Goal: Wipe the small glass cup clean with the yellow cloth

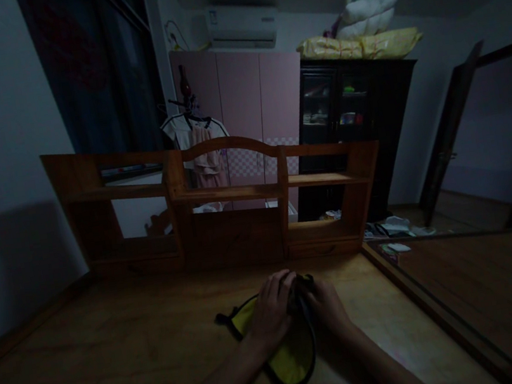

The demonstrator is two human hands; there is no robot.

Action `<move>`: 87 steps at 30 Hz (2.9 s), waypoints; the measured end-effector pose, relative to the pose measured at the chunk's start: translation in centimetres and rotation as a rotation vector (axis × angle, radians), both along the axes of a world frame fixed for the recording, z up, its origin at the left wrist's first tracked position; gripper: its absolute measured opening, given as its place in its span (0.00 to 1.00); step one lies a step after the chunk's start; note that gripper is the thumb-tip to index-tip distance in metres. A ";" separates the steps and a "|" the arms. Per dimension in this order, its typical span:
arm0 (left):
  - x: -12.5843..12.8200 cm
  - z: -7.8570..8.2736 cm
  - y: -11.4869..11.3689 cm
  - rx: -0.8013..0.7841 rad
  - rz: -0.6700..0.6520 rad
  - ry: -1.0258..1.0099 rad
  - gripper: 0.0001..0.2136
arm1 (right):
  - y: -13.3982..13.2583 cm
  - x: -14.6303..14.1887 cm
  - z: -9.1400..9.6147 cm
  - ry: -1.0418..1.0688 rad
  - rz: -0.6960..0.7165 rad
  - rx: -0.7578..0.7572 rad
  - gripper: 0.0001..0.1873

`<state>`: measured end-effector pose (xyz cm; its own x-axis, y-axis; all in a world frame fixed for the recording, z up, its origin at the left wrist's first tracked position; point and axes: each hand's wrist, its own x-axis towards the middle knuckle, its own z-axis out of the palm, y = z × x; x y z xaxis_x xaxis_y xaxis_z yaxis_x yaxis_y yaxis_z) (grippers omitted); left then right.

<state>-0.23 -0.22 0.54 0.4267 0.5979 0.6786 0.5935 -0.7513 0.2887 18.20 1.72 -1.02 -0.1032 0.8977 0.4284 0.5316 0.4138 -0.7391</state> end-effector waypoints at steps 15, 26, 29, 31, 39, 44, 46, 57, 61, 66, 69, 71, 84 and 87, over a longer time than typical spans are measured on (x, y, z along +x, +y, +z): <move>0.4 0.3 0.0 -0.073 0.035 -0.108 0.31 | -2.1 -1.5 2.8 0.177 0.029 -0.042 0.23; 0.4 0.0 0.0 -0.081 0.052 -0.103 0.33 | -0.9 -0.9 1.7 0.081 -0.001 0.023 0.19; 0.4 -0.1 0.1 -0.079 0.041 -0.107 0.34 | -0.7 -0.8 1.3 0.056 -0.023 0.027 0.19; 0.4 -0.1 0.1 -0.077 0.036 -0.104 0.34 | -0.6 -0.8 1.2 0.042 -0.032 0.035 0.18; 0.4 -0.1 0.1 -0.096 0.052 -0.101 0.36 | -0.9 -0.9 1.6 0.059 -0.009 0.040 0.18; 0.4 -0.1 0.1 -0.091 0.047 -0.098 0.35 | -0.9 -0.9 1.7 0.051 -0.026 0.044 0.20; 0.4 -0.1 0.1 -0.095 0.049 -0.097 0.35 | -0.9 -0.9 1.6 0.043 -0.033 0.048 0.20; 0.5 -0.4 0.3 -0.090 0.052 -0.112 0.34 | -0.8 -0.8 1.5 0.039 -0.013 0.042 0.19; 0.5 -0.5 0.4 -0.090 0.052 -0.101 0.35 | -0.6 -0.6 1.1 0.015 -0.010 0.052 0.20; 0.5 -0.5 0.3 -0.093 0.054 -0.075 0.35 | 0.2 -0.4 0.1 0.071 0.059 0.014 0.25; 0.5 -0.4 0.3 -0.101 0.055 -0.059 0.35 | 0.7 -0.3 -0.8 0.127 0.107 0.020 0.30; 0.4 -0.3 0.2 -0.101 0.055 -0.043 0.36 | 0.8 -0.3 -1.3 0.126 0.122 0.049 0.30; 0.3 -0.4 -0.1 -0.107 0.003 -0.064 0.38 | -0.2 0.0 0.8 0.036 -0.007 0.011 0.13; 0.1 -0.6 0.0 -0.097 -0.008 -0.098 0.37 | -0.3 -0.4 1.1 0.200 0.066 -0.064 0.15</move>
